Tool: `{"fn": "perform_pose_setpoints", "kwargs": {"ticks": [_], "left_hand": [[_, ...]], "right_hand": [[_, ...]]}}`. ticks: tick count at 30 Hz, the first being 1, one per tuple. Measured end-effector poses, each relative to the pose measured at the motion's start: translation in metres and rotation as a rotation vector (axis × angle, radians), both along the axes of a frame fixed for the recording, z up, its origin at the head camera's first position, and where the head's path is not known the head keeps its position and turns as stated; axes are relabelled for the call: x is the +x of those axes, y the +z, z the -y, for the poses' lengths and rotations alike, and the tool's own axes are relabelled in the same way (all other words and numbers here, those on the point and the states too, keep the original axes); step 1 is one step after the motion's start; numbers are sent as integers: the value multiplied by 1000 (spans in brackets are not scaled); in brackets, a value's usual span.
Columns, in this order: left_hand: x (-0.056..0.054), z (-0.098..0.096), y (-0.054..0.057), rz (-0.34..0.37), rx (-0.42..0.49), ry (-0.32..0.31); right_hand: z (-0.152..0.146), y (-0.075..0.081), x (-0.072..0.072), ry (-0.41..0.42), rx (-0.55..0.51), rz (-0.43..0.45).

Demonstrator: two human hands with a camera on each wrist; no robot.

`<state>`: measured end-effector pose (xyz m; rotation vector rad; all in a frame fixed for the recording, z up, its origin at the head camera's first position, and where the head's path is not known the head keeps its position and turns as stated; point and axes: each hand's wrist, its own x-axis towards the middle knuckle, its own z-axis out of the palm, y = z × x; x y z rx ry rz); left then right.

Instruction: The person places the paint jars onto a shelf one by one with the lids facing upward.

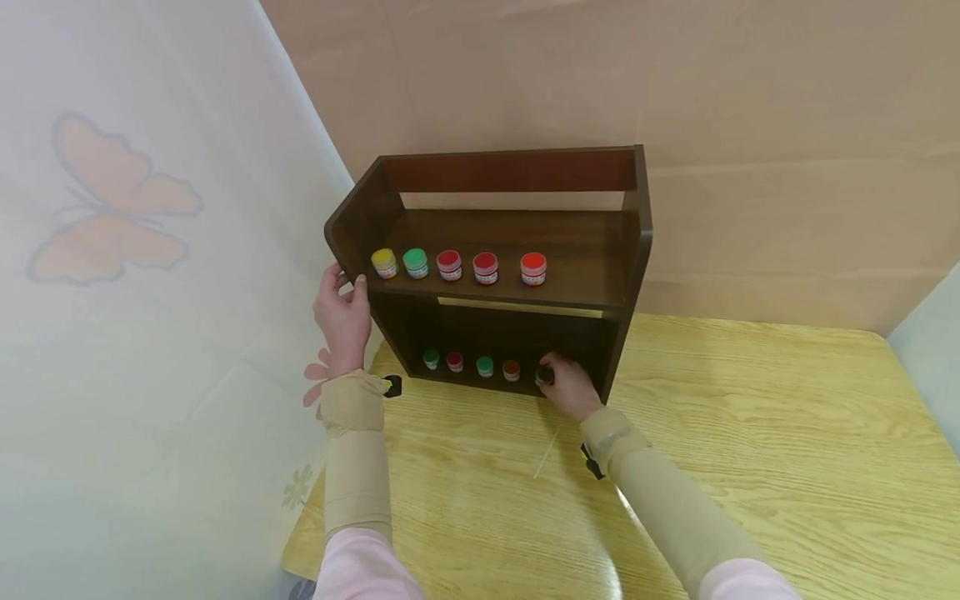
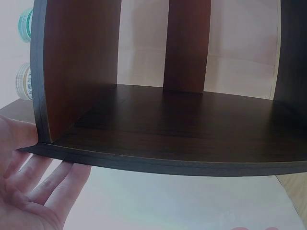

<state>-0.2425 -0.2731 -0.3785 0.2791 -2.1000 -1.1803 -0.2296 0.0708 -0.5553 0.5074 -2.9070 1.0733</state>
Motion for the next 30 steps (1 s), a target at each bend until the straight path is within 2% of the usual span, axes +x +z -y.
{"fn": "perform_pose_setpoints", "kwargs": {"ticks": [11,21,30], "left_hand": [[0,-1,1,2,2,-4],[1,-4,0,-9,-1,6],[0,-8,-1,-16,-10,20]], "right_hand": [[2,-2,0,-9,10,-10],[-4,-1,1,-14,-25,79],[-8,5,2,-29,-24,3]]}}
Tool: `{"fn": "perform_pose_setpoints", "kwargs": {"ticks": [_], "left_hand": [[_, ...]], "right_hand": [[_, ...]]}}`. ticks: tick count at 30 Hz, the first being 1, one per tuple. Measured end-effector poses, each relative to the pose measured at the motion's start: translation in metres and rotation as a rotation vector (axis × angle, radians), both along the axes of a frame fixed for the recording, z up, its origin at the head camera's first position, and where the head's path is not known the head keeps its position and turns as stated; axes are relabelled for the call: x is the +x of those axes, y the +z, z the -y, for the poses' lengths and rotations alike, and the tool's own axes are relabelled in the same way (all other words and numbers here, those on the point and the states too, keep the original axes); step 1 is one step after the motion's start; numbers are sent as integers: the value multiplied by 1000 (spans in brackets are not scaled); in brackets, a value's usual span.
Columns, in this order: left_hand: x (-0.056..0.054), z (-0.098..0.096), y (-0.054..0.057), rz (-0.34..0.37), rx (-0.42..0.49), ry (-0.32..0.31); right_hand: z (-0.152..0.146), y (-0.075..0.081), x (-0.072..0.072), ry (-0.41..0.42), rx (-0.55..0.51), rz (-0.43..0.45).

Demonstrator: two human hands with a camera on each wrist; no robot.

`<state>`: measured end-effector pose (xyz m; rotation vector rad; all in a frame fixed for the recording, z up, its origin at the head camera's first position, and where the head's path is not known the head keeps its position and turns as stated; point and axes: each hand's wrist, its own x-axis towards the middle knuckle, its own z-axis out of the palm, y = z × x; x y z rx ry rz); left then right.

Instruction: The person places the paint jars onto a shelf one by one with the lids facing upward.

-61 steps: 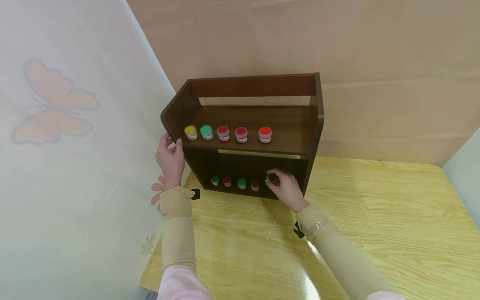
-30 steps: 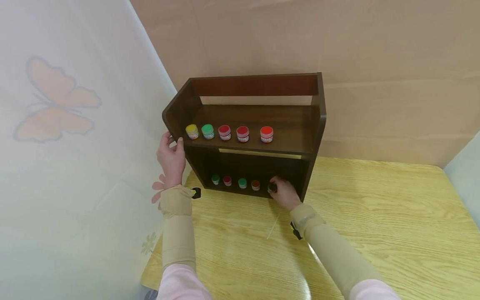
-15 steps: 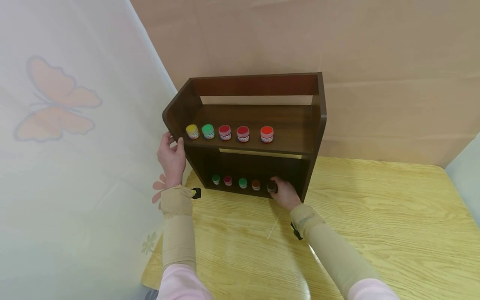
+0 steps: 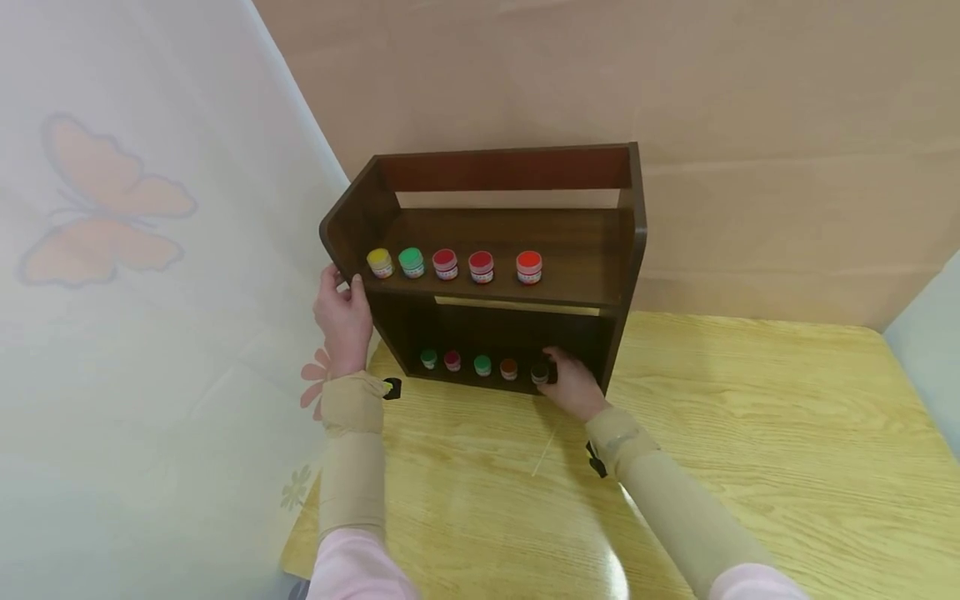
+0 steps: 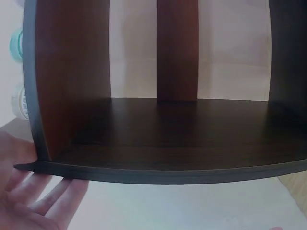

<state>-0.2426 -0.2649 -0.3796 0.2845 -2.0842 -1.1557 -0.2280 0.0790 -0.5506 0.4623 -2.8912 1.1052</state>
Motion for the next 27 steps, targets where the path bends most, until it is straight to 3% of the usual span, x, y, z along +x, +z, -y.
{"fn": "perform_pose_setpoints", "kwargs": {"ticks": [3,7,10,13,17,21,27], "left_hand": [[2,-1,3,-3,0,-4],[14,-9,7,-21,-82,85],[27,-21,12,-96,-208,160],[39,-36,19,-199,-311,159],[58,-59,27,-313,-356,74],[76,-83,32,-389,-375,-69],[98,-114,28,-352,-422,-292]], "right_hand": [[0,7,0,-6,-15,12],[0,21,3,3,-37,49],[-1,34,8,7,-54,49],[-1,47,14,4,-61,18],[-2,65,21,-3,-54,-42],[-4,85,31,-4,-89,-76],[-19,110,54,23,-180,-102]]}}
